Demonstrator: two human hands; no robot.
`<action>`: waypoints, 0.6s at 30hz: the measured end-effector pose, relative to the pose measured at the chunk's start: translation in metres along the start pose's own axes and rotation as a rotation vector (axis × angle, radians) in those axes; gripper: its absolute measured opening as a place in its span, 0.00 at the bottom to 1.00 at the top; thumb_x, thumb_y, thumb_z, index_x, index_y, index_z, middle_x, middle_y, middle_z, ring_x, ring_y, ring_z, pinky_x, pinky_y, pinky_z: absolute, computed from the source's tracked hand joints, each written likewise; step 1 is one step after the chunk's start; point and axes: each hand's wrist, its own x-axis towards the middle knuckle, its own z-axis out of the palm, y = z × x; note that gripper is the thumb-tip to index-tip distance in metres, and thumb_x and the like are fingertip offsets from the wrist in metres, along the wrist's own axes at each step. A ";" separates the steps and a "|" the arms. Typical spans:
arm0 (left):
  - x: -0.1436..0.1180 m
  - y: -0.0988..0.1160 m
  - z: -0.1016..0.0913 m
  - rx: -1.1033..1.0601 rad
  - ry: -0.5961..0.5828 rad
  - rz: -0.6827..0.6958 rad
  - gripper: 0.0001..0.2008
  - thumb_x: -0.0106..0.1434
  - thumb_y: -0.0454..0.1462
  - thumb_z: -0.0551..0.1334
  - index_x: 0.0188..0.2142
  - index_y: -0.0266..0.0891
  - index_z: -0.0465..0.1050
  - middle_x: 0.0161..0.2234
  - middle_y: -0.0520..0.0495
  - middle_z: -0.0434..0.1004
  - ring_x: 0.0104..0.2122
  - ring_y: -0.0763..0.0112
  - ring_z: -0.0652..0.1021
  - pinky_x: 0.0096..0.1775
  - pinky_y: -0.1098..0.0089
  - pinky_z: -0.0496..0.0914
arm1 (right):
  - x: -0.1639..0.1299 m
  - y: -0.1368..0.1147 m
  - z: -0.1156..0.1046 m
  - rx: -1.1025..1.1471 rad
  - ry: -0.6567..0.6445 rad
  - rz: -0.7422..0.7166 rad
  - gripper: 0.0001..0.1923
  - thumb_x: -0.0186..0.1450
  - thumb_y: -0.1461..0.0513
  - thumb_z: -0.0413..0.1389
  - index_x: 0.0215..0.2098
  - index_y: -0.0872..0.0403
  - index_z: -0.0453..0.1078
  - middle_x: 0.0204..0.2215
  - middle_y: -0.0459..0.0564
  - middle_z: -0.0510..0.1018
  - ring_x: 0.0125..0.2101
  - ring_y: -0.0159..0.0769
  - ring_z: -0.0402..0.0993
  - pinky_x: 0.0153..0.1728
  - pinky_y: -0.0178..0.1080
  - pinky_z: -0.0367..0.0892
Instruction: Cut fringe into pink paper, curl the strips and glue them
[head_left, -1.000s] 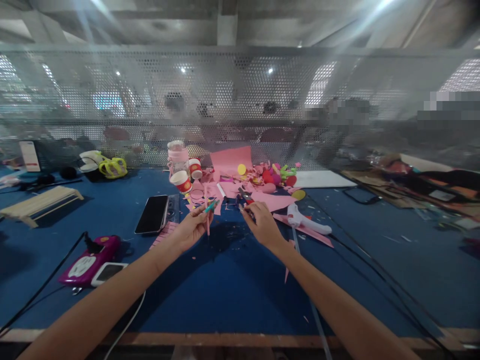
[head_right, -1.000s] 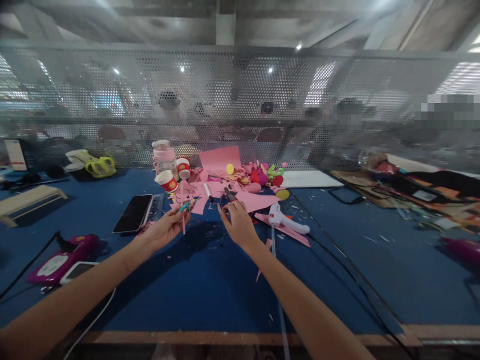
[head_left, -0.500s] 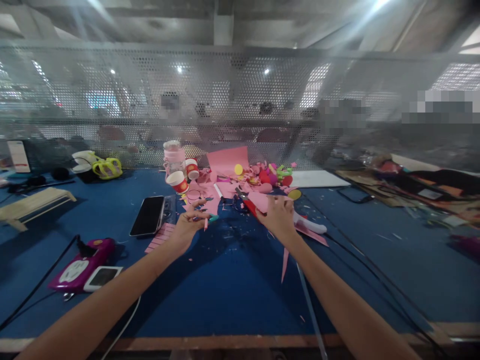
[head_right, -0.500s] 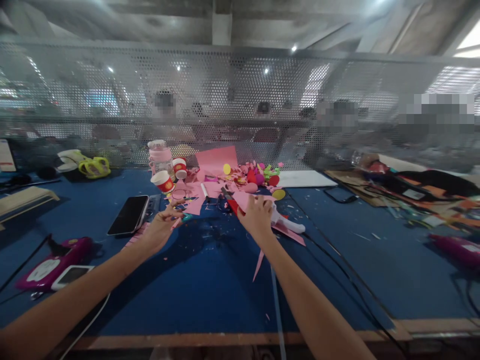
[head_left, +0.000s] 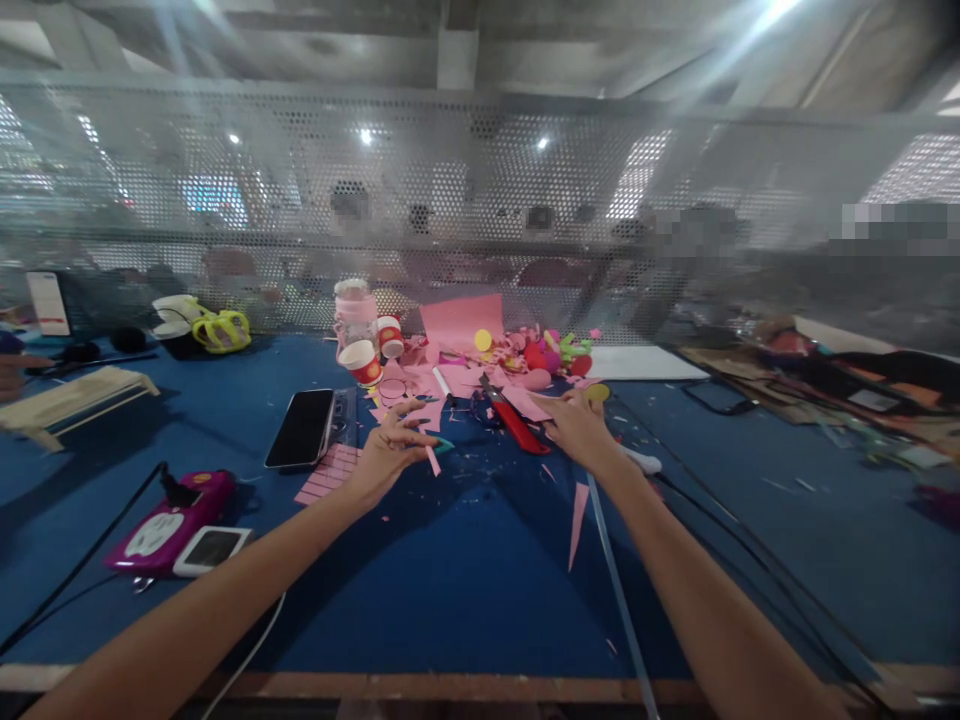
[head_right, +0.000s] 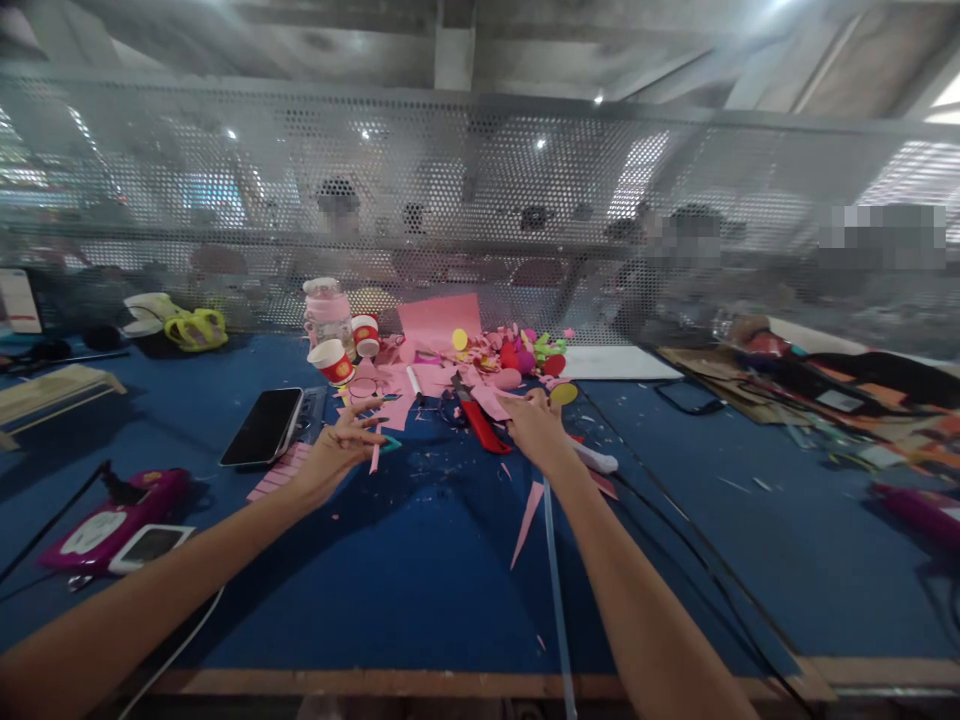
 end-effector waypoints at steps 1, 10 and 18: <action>0.000 0.001 0.001 -0.006 -0.014 0.008 0.05 0.43 0.37 0.69 0.24 0.41 0.78 0.51 0.45 0.63 0.47 0.60 0.67 0.48 0.60 0.62 | 0.002 -0.001 0.002 -0.007 -0.016 -0.012 0.22 0.53 0.66 0.54 0.46 0.46 0.69 0.36 0.52 0.74 0.40 0.43 0.61 0.40 0.42 0.54; -0.002 0.000 -0.005 0.558 0.107 0.176 0.06 0.47 0.31 0.66 0.24 0.44 0.78 0.51 0.47 0.65 0.50 0.56 0.62 0.51 0.51 0.53 | -0.001 -0.024 -0.016 0.005 0.189 0.030 0.21 0.64 0.66 0.40 0.54 0.50 0.62 0.42 0.52 0.73 0.42 0.42 0.61 0.43 0.42 0.56; -0.003 -0.003 -0.003 0.204 -0.163 0.064 0.06 0.50 0.32 0.62 0.28 0.39 0.77 0.36 0.44 0.77 0.38 0.64 0.75 0.43 0.63 0.67 | 0.032 -0.090 -0.006 0.184 -0.004 -0.314 0.26 0.59 0.69 0.42 0.56 0.53 0.58 0.51 0.50 0.68 0.49 0.37 0.63 0.48 0.43 0.57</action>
